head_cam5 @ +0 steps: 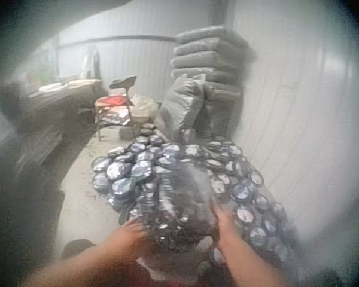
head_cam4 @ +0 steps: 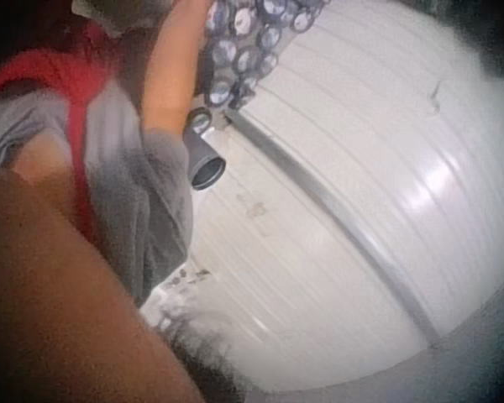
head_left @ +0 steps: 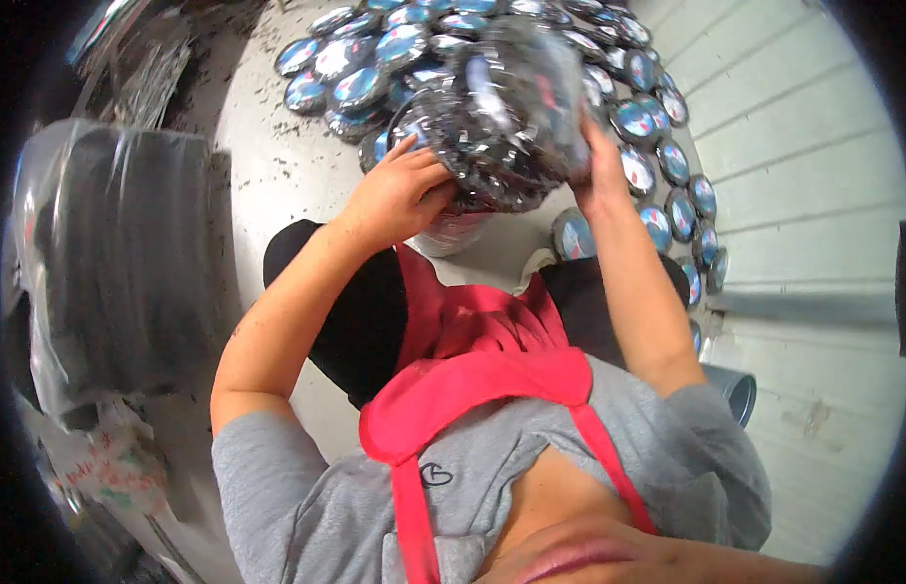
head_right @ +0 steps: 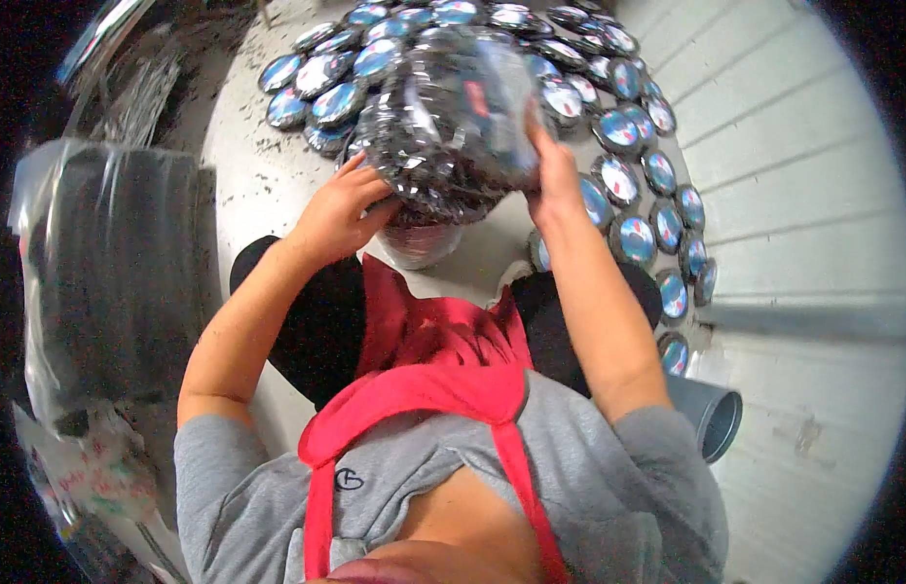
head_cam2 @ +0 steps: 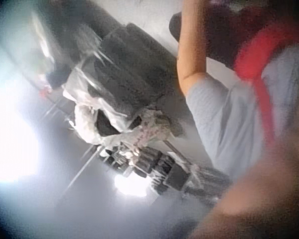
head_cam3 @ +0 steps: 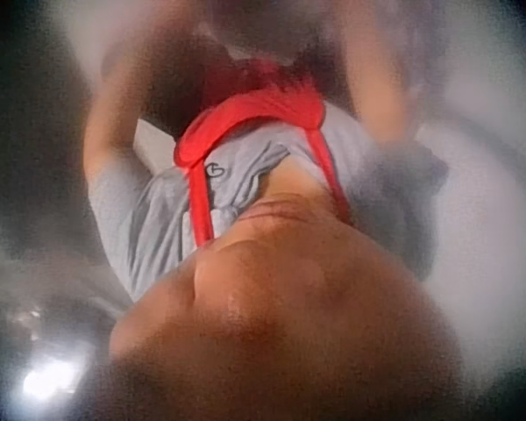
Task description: The person takes a plastic bag from a yellow sack, fits it inside a small grey container, and then places a stack of wrapped circular tea cakes into the bag before tying it closed.
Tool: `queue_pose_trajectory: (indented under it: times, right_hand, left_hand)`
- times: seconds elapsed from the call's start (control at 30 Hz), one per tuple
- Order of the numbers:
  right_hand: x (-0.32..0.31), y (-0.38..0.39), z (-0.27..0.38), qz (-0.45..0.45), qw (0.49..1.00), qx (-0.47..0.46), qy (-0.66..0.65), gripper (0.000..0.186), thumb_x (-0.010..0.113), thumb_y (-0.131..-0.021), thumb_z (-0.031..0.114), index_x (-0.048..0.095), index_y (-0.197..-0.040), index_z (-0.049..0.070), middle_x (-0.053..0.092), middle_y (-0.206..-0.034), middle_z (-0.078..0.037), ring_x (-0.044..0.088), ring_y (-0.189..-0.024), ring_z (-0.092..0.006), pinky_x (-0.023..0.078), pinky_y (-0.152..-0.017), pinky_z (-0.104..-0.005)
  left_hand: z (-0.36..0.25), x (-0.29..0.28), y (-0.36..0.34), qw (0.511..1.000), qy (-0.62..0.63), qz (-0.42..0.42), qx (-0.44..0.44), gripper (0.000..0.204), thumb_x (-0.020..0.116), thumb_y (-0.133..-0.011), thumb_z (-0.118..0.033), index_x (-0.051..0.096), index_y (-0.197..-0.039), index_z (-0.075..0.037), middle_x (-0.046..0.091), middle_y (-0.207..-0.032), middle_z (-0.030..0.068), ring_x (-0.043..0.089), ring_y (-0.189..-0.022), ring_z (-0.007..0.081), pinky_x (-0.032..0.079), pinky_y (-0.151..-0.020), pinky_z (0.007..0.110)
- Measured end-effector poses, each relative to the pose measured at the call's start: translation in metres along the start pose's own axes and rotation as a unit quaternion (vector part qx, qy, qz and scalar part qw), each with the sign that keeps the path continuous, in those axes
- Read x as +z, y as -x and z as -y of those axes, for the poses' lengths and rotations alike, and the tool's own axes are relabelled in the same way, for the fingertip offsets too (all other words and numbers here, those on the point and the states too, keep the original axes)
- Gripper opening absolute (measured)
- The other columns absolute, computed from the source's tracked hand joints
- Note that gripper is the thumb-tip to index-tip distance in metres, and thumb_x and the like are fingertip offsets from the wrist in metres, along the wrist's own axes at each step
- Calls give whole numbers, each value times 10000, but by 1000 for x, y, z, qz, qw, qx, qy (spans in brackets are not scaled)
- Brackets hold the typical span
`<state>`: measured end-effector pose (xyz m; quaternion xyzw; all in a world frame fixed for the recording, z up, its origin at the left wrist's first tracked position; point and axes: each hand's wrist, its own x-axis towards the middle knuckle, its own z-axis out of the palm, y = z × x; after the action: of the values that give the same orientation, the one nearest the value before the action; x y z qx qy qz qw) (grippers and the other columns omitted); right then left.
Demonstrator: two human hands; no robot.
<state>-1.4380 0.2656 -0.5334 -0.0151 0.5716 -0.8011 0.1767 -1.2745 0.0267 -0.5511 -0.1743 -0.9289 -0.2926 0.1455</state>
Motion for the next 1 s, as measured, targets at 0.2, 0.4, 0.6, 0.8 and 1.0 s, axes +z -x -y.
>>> queue_pose_trajectory:
  times: [0.2,0.4,0.6,0.8,1.0]
  right_hand:
    - [20,-33,-4,37,999,-22,32,433,746,-942,290,653,-1278,32,699,-1199,-74,681,-1033,-205,530,-887,-361]
    - [20,-32,5,94,992,69,42,422,747,-938,309,657,-1275,70,706,-1174,-68,693,-1015,-189,562,-822,-348]
    - [15,-42,-3,138,980,116,88,431,715,-964,296,645,-1287,19,708,-1192,-84,689,-1027,-183,537,-907,-335]
    - [33,-33,-27,112,966,-48,227,465,741,-945,360,668,-1247,14,697,-1161,-57,637,-1039,-162,481,-939,-322]
    - [22,-56,-40,98,829,-252,489,731,748,-877,511,599,-1309,-59,577,-1345,-259,564,-1257,-386,428,-1084,-424]
  left_hand:
    - [17,42,23,961,1,-154,-230,750,780,-861,-211,416,-1482,-3,389,-1557,245,385,-1440,409,306,-1195,465]
    - [15,56,12,917,16,-272,-290,752,725,-790,-69,418,-1473,-9,309,-1576,262,292,-1473,442,274,-1212,477]
    - [31,26,8,729,472,-361,-340,578,481,-1029,-309,454,-1514,5,492,-1536,142,454,-1419,255,293,-1195,361]
    - [61,61,0,871,243,-279,-322,581,590,-987,-211,426,-1502,2,364,-1589,200,294,-1505,342,216,-1239,417]
    - [48,58,-1,904,128,-294,-283,526,609,-956,-183,506,-1444,-18,491,-1472,188,414,-1390,340,302,-1170,418]
